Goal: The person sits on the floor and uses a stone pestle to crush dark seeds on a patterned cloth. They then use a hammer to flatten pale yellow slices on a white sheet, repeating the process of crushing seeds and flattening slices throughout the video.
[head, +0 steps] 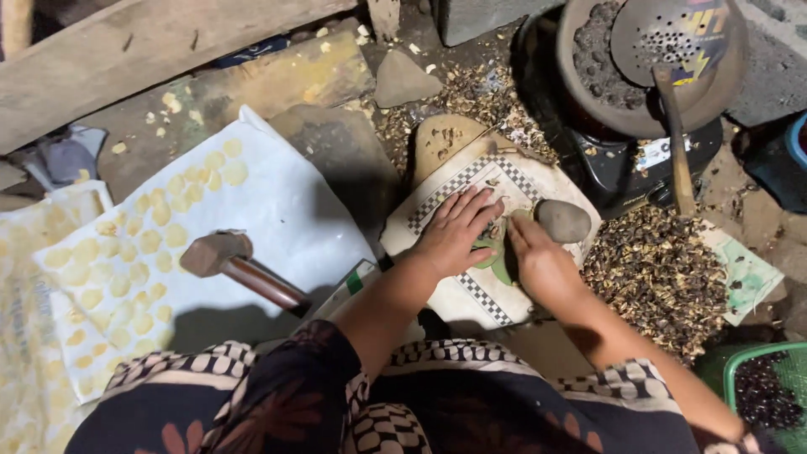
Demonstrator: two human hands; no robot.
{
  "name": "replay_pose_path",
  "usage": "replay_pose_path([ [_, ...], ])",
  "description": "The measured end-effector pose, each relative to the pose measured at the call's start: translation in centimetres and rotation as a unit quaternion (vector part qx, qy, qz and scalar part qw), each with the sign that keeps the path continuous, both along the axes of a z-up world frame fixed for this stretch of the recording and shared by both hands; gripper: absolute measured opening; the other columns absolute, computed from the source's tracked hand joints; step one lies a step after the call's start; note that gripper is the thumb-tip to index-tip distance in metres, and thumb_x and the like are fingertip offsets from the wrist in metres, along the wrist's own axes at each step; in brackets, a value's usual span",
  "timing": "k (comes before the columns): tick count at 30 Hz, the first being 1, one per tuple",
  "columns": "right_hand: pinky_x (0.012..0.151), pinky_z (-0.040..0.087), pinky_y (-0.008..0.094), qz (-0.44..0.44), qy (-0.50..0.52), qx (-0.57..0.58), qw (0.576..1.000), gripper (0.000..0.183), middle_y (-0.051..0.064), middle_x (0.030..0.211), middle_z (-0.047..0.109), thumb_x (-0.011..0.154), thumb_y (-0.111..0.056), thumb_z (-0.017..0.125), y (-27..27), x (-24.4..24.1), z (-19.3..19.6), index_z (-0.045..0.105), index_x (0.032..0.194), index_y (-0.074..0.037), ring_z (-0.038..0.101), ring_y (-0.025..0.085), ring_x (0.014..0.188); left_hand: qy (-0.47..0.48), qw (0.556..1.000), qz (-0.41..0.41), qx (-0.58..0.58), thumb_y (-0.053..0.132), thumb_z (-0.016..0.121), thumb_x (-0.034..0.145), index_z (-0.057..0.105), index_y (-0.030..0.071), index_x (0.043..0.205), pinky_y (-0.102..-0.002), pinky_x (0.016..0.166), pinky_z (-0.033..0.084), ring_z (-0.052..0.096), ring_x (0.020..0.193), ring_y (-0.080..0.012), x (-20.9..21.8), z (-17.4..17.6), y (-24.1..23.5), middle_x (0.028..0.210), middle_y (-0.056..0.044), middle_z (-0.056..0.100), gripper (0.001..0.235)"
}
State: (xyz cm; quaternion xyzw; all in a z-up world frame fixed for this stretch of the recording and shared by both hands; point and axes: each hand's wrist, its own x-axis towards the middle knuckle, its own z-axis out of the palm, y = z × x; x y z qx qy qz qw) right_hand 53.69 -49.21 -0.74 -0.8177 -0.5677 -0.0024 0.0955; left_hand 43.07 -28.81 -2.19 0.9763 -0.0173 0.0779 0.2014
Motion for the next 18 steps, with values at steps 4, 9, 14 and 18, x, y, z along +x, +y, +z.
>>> replay_pose_path([
  [4, 0.094, 0.056, 0.049, -0.058, -0.043, 0.082, 0.994, 0.043, 0.023, 0.126, 0.062, 0.089, -0.011, 0.062, -0.3, 2.0, 5.5, 0.068, 0.132, -0.006, 0.062, 0.042, 0.121, -0.134, 0.988, -0.005, -0.075, 0.033, 0.072, 0.088, 0.066, 0.017, 0.121, -0.045, 0.117, 0.040, 0.056, 0.129, -0.0237, 1.0, -2.9, 0.5, 0.121, -0.002, 0.062, 0.037],
  [9, 0.091, 0.057, 0.061, -0.120, 0.122, -0.050, 0.984, 0.079, 0.023, 0.137, 0.052, 0.080, -0.021, 0.077, -2.4, 5.5, 4.6, 0.046, 0.152, -0.024, 0.058, 0.052, 0.122, -0.191, 0.979, 0.012, -0.078, 0.017, 0.057, 0.091, 0.070, 0.018, 0.109, -0.043, 0.104, 0.048, 0.061, 0.111, -0.0236, 1.9, -3.1, 0.1, 0.105, -0.002, 0.061, 0.022],
  [14, 0.085, 0.054, 0.065, -0.242, 0.247, 0.012, 0.938, 0.051, 0.027, 0.128, 0.056, 0.098, -0.035, 0.064, -3.0, 5.4, 3.4, 0.054, 0.145, -0.020, 0.063, 0.056, 0.109, -0.139, 0.982, 0.081, -0.099, 0.021, 0.064, 0.089, 0.070, 0.023, 0.108, -0.041, 0.098, 0.049, 0.059, 0.108, -0.0227, 3.9, -6.3, -1.3, 0.102, 0.002, 0.059, 0.020],
  [18, 0.078, 0.060, 0.063, -0.251, 0.157, -0.116, 0.948, 0.058, 0.020, 0.120, 0.053, 0.096, -0.045, 0.064, -1.7, 2.8, 4.0, 0.046, 0.145, -0.019, 0.069, 0.054, 0.096, -0.054, 0.988, 0.119, -0.084, 0.036, 0.079, 0.079, 0.073, 0.028, 0.098, -0.047, 0.115, 0.033, 0.055, 0.112, -0.0199, 4.9, -4.4, -3.2, 0.100, 0.005, 0.061, 0.022],
])
